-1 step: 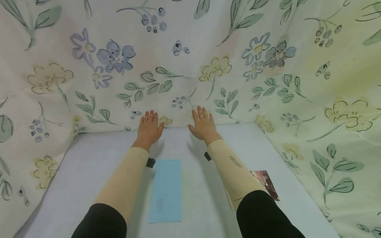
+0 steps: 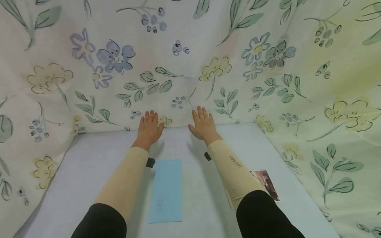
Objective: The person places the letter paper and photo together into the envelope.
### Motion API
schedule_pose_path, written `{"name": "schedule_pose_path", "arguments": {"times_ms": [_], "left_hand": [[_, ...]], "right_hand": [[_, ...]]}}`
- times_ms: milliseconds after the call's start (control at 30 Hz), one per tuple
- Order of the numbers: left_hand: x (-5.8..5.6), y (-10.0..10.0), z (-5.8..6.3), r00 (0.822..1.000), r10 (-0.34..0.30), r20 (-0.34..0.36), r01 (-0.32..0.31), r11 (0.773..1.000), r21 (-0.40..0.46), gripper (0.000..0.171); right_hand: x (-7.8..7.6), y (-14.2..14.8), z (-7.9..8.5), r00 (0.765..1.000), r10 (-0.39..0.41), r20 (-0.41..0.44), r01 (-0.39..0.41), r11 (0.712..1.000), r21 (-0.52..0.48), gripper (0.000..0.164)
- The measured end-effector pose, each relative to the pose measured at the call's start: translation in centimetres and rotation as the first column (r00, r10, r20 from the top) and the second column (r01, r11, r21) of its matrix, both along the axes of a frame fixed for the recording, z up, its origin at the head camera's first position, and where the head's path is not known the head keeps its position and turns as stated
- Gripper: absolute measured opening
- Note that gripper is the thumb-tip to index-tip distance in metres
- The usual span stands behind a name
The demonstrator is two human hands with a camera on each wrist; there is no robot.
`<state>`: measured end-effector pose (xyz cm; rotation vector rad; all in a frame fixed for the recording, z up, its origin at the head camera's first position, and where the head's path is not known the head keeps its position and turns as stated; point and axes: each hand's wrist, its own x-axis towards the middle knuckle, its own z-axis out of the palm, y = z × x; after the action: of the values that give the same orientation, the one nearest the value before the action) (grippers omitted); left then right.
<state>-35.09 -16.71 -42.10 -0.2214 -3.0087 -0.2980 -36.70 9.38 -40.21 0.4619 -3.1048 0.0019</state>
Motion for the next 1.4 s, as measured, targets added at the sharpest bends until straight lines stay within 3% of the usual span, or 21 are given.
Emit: {"name": "schedule_pose_path", "arguments": {"times_ms": [400,733,867,1067,1400], "left_hand": [[1.2,-0.4,-0.2,0.999,0.009,0.035,-0.009,1.0,-0.006,0.074],[2.2,-1.2,-0.6,0.999,0.03,-0.042,-0.029,0.999,0.031,0.071],[3.4,-0.9,-1.8,0.999,0.036,-0.039,-0.033,0.995,0.092,0.069],[5.4,0.1,-3.5,0.993,0.019,-0.117,-0.002,0.989,0.145,0.066],[8.2,2.1,-3.6,0.989,-0.015,-0.149,0.034,0.992,0.124,0.066]], "right_hand": [[1.9,0.9,-1.0,1.0,0.005,-0.001,-0.005,0.999,-0.045,0.079],[3.3,-0.2,-0.7,0.999,0.04,0.022,-0.04,0.999,-0.033,0.081],[4.0,-1.0,-1.1,0.997,0.069,0.042,-0.068,0.997,-0.027,0.081],[4.6,-1.8,-2.4,0.995,0.087,0.055,-0.086,0.996,-0.035,0.081],[6.4,-1.2,-4.1,0.996,0.09,0.03,-0.087,0.992,-0.097,0.079]]}}
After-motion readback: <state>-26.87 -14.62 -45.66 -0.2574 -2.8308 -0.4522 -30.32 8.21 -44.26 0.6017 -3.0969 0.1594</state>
